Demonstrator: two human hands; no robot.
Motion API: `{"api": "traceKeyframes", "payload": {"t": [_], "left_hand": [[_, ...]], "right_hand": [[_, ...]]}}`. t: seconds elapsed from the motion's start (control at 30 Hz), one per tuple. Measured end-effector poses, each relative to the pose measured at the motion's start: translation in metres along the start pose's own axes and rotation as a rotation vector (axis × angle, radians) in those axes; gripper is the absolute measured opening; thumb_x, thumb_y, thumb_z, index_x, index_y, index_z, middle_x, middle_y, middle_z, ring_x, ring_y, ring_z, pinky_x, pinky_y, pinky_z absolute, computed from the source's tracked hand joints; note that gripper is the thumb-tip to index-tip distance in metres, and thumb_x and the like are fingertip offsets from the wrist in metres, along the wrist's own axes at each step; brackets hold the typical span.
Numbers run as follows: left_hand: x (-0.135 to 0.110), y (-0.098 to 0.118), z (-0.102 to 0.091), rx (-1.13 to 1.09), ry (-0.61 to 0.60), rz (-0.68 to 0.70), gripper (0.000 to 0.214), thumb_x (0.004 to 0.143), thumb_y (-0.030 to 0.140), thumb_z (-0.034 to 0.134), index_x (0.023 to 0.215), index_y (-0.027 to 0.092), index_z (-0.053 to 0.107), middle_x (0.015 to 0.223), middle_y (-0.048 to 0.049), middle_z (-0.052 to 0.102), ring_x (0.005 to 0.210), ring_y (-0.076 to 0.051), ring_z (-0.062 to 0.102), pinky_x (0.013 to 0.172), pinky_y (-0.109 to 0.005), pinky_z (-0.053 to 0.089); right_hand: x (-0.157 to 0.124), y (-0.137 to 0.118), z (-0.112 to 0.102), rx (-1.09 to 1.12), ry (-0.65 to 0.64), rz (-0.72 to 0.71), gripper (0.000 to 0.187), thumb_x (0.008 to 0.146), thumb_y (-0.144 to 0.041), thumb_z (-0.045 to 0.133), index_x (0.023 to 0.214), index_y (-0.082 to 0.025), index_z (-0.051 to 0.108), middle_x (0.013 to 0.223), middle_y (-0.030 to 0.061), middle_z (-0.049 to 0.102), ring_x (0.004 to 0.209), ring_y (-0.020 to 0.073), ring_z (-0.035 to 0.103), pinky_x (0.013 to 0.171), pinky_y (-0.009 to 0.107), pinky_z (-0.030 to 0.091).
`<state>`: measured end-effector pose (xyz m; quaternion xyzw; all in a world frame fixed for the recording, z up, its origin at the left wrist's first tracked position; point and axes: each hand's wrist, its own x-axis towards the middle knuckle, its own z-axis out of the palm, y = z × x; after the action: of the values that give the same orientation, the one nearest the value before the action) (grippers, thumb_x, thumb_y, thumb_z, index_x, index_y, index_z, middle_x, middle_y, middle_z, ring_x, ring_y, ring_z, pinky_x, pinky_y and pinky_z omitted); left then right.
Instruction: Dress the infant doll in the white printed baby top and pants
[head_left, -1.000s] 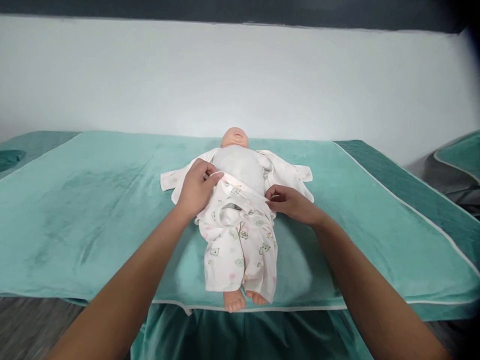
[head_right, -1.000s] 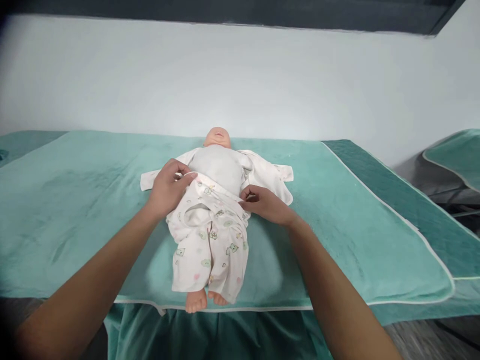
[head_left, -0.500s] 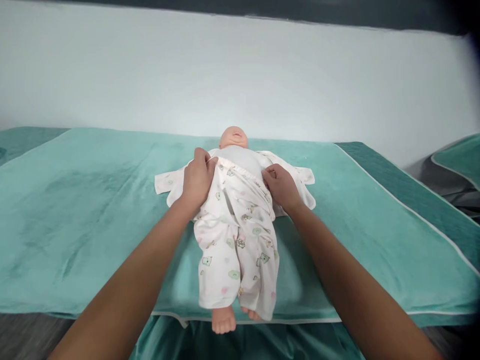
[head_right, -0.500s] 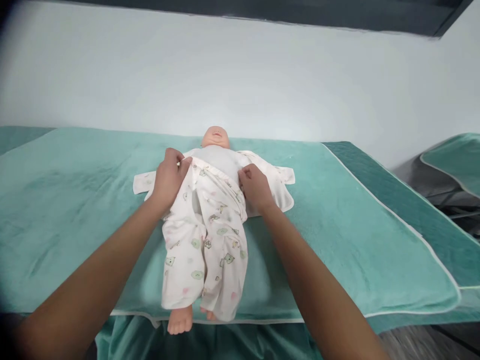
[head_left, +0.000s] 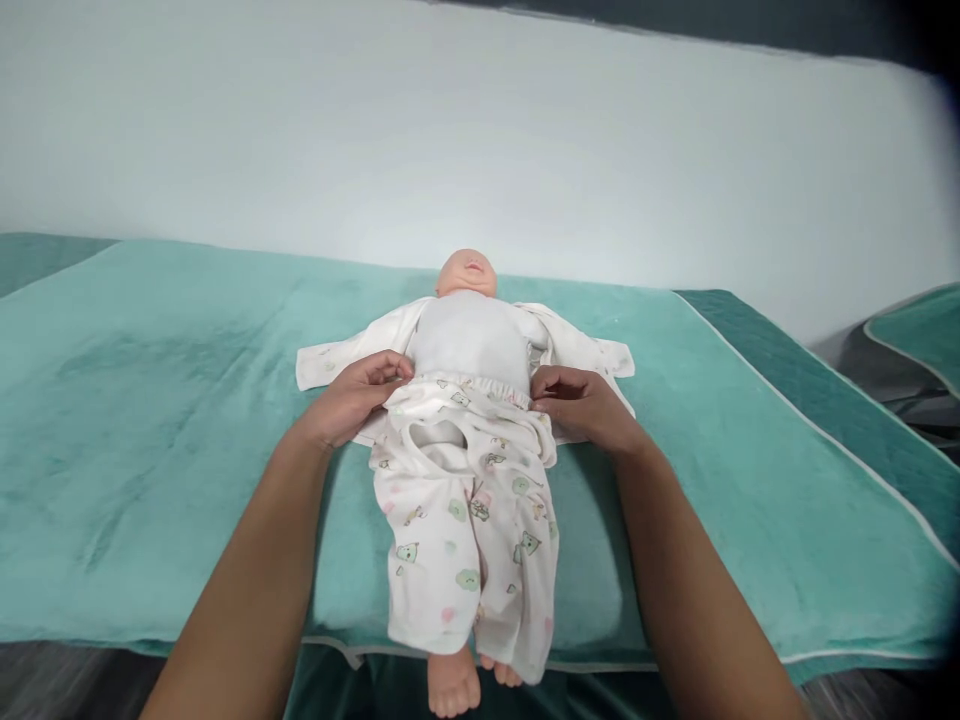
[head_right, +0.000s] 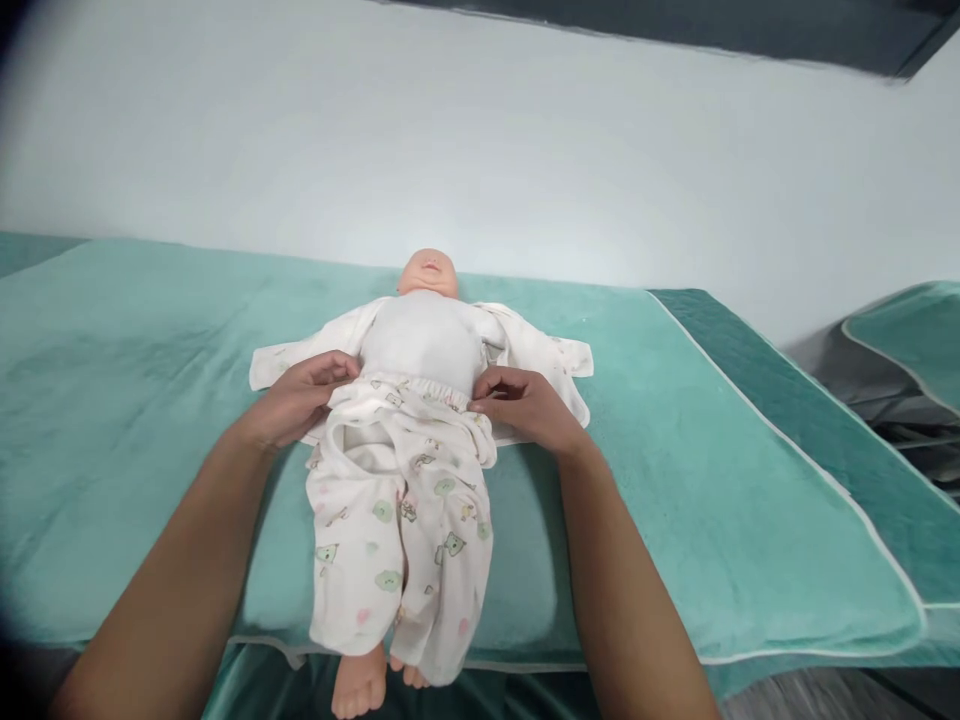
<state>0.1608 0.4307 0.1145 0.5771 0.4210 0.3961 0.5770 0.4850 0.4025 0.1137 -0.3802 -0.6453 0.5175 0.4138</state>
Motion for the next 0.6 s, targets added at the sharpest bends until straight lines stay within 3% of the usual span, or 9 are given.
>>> {"api": "traceKeyframes", "payload": {"t": [0.13, 0.27, 0.43, 0.6], "left_hand": [[-0.011, 0.003, -0.007, 0.150, -0.133, -0.075, 0.020, 0.069, 0.013, 0.067, 0.087, 0.019, 0.061, 0.083, 0.0019, 0.055, 0.071, -0.010, 0.049, 0.058, -0.018, 0.036], [-0.018, 0.009, -0.004, 0.187, -0.215, -0.128, 0.020, 0.066, 0.012, 0.068, 0.083, 0.019, 0.060, 0.079, 0.0040, 0.056, 0.070, -0.009, 0.049, 0.061, -0.017, 0.038], [-0.017, 0.016, 0.001, 0.244, -0.220, -0.147, 0.010, 0.071, 0.016, 0.067, 0.079, 0.018, 0.059, 0.074, 0.0043, 0.056, 0.067, -0.008, 0.049, 0.060, -0.017, 0.038], [-0.018, 0.013, 0.000, 0.181, -0.278, -0.155, 0.017, 0.070, 0.017, 0.071, 0.078, 0.018, 0.056, 0.074, 0.0043, 0.057, 0.066, -0.008, 0.049, 0.058, -0.017, 0.038]], "right_hand": [[-0.011, -0.002, -0.004, 0.026, -0.161, 0.057, 0.018, 0.078, -0.029, 0.078, 0.089, -0.021, 0.066, 0.094, 0.0006, 0.058, 0.086, 0.0153, 0.055, 0.078, 0.029, 0.044], [-0.018, 0.002, 0.000, -0.033, -0.227, 0.049, 0.015, 0.080, -0.030, 0.076, 0.086, -0.020, 0.066, 0.091, 0.0006, 0.058, 0.087, 0.0157, 0.055, 0.079, 0.028, 0.044], [-0.017, 0.010, 0.005, 0.011, -0.173, 0.048, 0.018, 0.080, -0.028, 0.076, 0.083, -0.020, 0.060, 0.081, -0.0026, 0.054, 0.076, 0.0125, 0.049, 0.069, 0.025, 0.039], [-0.014, 0.008, 0.012, 0.125, -0.128, 0.076, 0.024, 0.082, -0.033, 0.074, 0.082, -0.021, 0.054, 0.077, -0.0046, 0.051, 0.068, 0.0109, 0.044, 0.062, 0.024, 0.035]]}}
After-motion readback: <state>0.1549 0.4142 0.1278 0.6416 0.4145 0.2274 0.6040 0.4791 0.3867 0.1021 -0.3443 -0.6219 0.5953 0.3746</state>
